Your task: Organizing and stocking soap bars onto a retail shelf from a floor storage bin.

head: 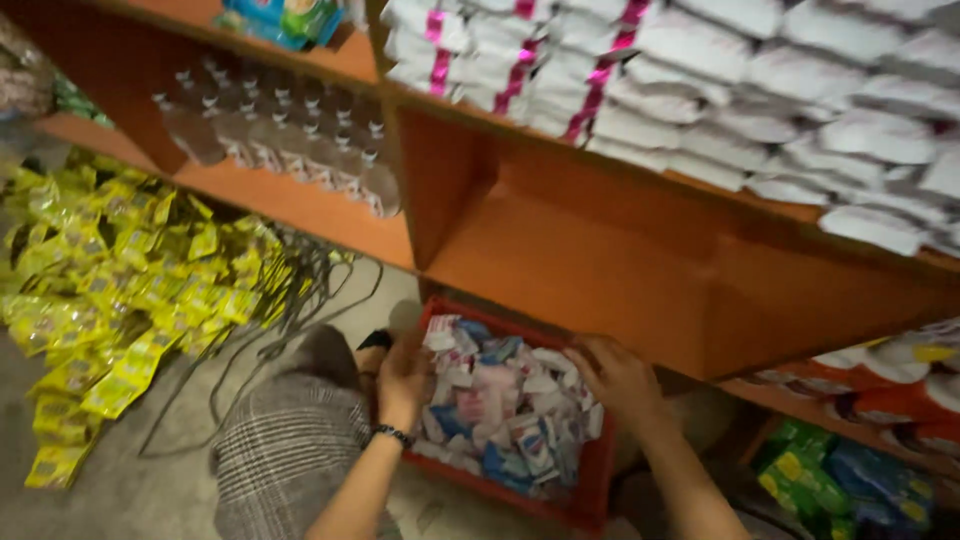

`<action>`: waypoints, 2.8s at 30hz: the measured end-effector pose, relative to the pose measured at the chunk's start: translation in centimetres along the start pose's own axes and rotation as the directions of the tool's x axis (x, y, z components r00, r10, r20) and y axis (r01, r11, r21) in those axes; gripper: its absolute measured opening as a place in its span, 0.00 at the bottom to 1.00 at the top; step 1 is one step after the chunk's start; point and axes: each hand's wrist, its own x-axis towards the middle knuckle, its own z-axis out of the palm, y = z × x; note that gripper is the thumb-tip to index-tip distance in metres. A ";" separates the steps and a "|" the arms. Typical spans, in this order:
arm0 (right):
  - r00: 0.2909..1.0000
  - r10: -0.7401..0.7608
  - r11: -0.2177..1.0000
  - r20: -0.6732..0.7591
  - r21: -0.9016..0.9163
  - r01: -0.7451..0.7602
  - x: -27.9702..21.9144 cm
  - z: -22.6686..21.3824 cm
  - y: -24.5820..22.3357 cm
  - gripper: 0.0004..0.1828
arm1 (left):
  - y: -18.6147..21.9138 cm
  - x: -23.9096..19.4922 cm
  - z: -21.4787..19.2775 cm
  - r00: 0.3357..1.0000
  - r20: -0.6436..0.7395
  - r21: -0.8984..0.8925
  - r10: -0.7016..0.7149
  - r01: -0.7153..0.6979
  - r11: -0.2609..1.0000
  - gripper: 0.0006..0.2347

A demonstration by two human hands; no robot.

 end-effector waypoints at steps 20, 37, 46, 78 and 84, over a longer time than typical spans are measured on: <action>0.576 0.525 0.513 0.627 0.306 -0.802 -14.5 24.7 6.7 0.11 | -30.0 0.0 -0.7 0.982 -0.157 0.978 0.108 0.139 0.158 0.13; 0.553 0.482 0.429 0.680 0.367 -0.826 -11.6 35.3 5.2 0.24 | -21.7 3.7 2.2 0.927 -0.368 0.432 -0.067 0.234 0.871 0.14; 0.586 0.370 0.343 0.721 0.480 -0.808 -10.5 38.2 5.0 0.28 | -21.2 6.9 2.3 0.928 -0.203 0.283 -0.312 0.360 0.889 0.24; 0.592 0.651 0.504 0.475 0.313 -0.805 3.3 3.5 -0.6 0.20 | 15.1 4.1 8.5 0.925 0.336 -0.051 -0.180 0.208 0.977 0.23; 0.479 0.722 0.309 0.498 0.388 -0.868 0.3 2.3 -2.9 0.29 | 20.6 0.8 7.8 0.839 0.538 0.096 -0.079 0.033 0.995 0.27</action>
